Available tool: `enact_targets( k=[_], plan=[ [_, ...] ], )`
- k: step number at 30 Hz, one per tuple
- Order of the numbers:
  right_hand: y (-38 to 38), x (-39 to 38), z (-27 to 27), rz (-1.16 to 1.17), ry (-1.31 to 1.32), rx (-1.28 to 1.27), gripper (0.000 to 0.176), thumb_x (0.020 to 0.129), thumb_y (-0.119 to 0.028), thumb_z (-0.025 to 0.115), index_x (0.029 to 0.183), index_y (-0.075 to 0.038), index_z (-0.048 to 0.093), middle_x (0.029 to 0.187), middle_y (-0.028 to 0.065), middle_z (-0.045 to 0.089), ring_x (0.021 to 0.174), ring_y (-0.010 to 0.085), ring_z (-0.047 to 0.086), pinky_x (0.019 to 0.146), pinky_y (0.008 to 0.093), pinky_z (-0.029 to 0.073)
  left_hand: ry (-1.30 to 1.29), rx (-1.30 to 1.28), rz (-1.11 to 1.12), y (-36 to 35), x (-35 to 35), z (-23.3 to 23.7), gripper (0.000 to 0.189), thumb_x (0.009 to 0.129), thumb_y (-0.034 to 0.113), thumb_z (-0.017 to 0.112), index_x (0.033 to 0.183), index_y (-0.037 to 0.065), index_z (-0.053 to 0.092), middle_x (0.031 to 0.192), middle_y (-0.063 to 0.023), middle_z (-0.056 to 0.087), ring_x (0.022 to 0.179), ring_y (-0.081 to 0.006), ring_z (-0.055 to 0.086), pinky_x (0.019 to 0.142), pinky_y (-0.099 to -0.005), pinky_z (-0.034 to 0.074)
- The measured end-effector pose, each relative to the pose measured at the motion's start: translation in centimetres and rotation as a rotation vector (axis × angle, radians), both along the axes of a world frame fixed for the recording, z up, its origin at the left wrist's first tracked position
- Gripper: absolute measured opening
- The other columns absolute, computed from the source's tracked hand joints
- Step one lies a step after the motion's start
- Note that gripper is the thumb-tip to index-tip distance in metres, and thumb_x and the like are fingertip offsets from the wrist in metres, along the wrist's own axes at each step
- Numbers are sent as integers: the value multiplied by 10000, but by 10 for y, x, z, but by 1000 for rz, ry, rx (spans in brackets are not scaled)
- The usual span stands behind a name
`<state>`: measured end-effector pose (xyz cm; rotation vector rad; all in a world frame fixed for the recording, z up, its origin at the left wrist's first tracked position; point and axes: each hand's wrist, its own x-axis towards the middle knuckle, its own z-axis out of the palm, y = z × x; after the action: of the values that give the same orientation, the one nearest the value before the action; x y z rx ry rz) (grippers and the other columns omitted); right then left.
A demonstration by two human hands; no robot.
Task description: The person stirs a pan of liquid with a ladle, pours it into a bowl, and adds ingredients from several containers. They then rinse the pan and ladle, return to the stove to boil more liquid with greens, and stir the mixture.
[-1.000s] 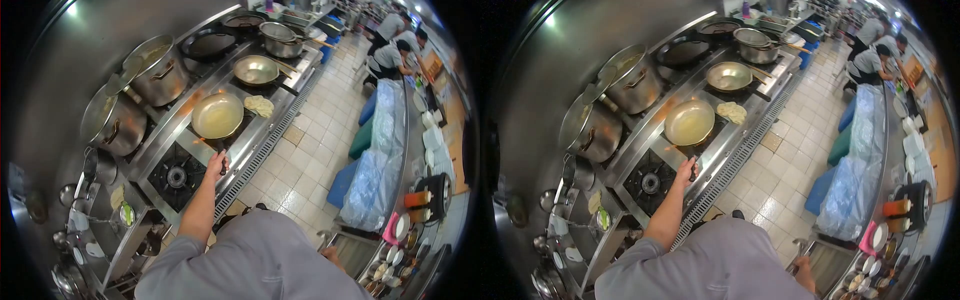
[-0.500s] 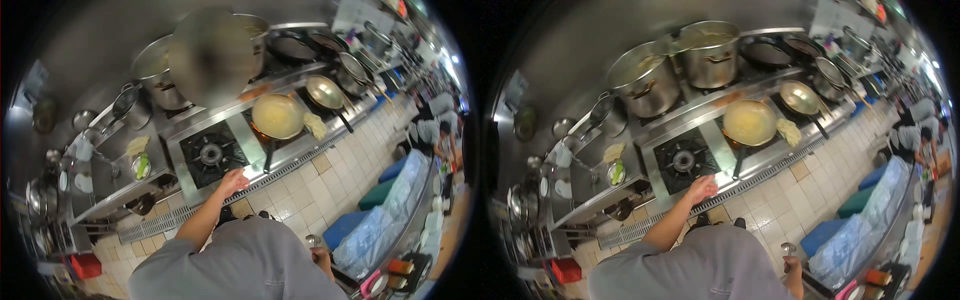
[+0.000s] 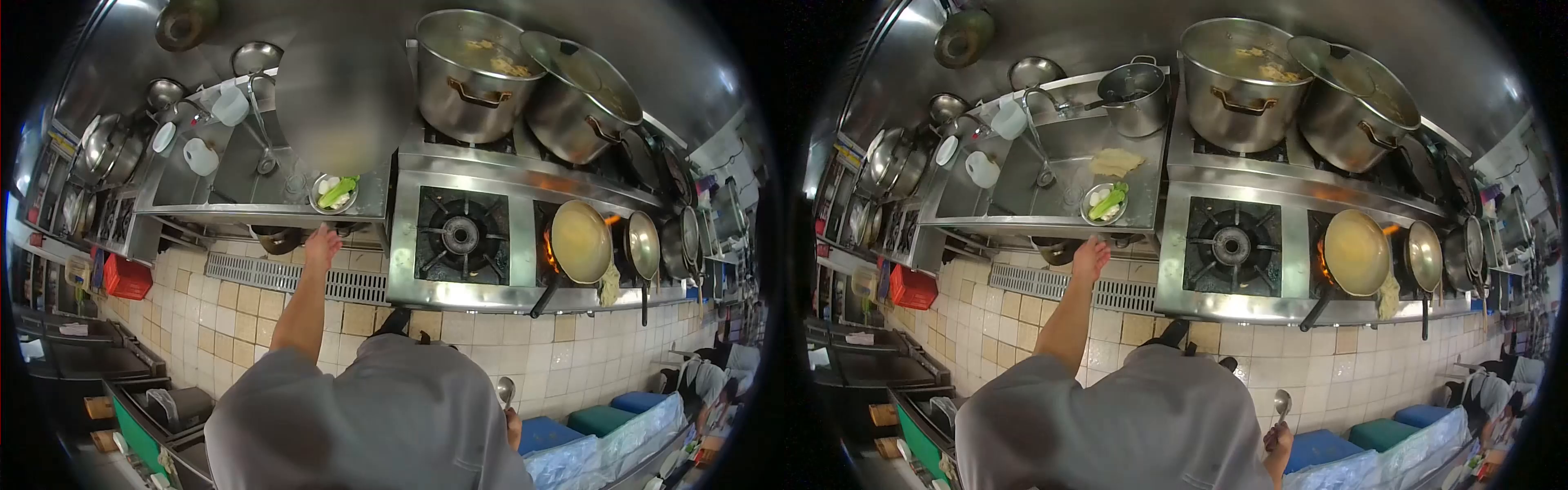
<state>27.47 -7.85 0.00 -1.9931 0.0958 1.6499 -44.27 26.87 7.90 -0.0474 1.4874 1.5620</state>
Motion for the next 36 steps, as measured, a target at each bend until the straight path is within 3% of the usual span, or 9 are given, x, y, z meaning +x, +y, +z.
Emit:
enact_targets(
  k=[5,7,13,17,24,27,29,31,36],
  plan=[
    [-40,-6,-11,-411,120,200,292,918,-88,502,1204,-143,497,693,23,440,541,160,463,444,298,396,13,43,-169,60,-25,-34,266,996,271,589,1026,7,580,905,-144,656,752,-274,668,656,-394,584],
    [-51,-11,3,-455,151,112,481,901,-52,513,1360,-137,396,686,34,471,545,171,485,447,314,396,-73,69,54,85,-37,-55,196,989,222,573,939,33,588,819,-106,615,757,-270,656,658,-406,578],
    [-119,-46,10,-571,-67,98,616,852,40,568,1414,-90,351,696,78,523,527,194,522,438,373,411,145,164,-7,105,-24,-16,254,932,63,591,1171,-22,590,1090,-150,644,942,-283,655,790,-425,619],
    [-193,-69,-31,-550,-126,56,579,861,39,575,1394,-39,363,701,107,549,511,223,544,424,419,442,89,315,-244,116,79,27,292,912,27,613,1196,-27,574,1100,-155,645,982,-288,655,870,-445,594],
    [-300,-71,-119,-567,79,-158,79,904,-25,556,977,-8,533,635,120,541,490,268,550,411,423,427,-21,451,-784,153,384,115,270,944,24,578,1200,-45,525,1176,-190,610,1083,-327,637,963,-487,544],
    [-320,-58,-123,-593,209,-231,71,915,-87,542,855,-51,555,592,103,514,486,261,544,416,405,407,92,436,-946,174,486,102,35,962,35,553,953,13,579,920,-103,647,824,-211,670,758,-406,612],
    [-318,-55,-101,-614,248,-247,160,926,-113,526,781,-53,560,576,97,502,483,256,543,413,402,404,439,376,-1059,189,535,82,118,934,54,578,820,25,589,837,-112,640,746,-246,659,684,-397,601],
    [-315,-52,-81,-751,216,-103,244,898,4,525,1132,-46,478,693,113,547,518,227,533,434,399,430,1407,361,-1201,170,577,109,94,880,28,571,813,-11,624,899,-185,670,795,-355,661,770,-427,580],
    [-306,-37,-62,-757,-12,-26,544,856,31,552,1361,-99,394,717,111,553,535,226,539,445,413,451,1860,823,-1192,163,608,112,143,819,-3,550,887,-30,673,1067,-212,666,996,-393,619,914,-428,518]
  ],
)
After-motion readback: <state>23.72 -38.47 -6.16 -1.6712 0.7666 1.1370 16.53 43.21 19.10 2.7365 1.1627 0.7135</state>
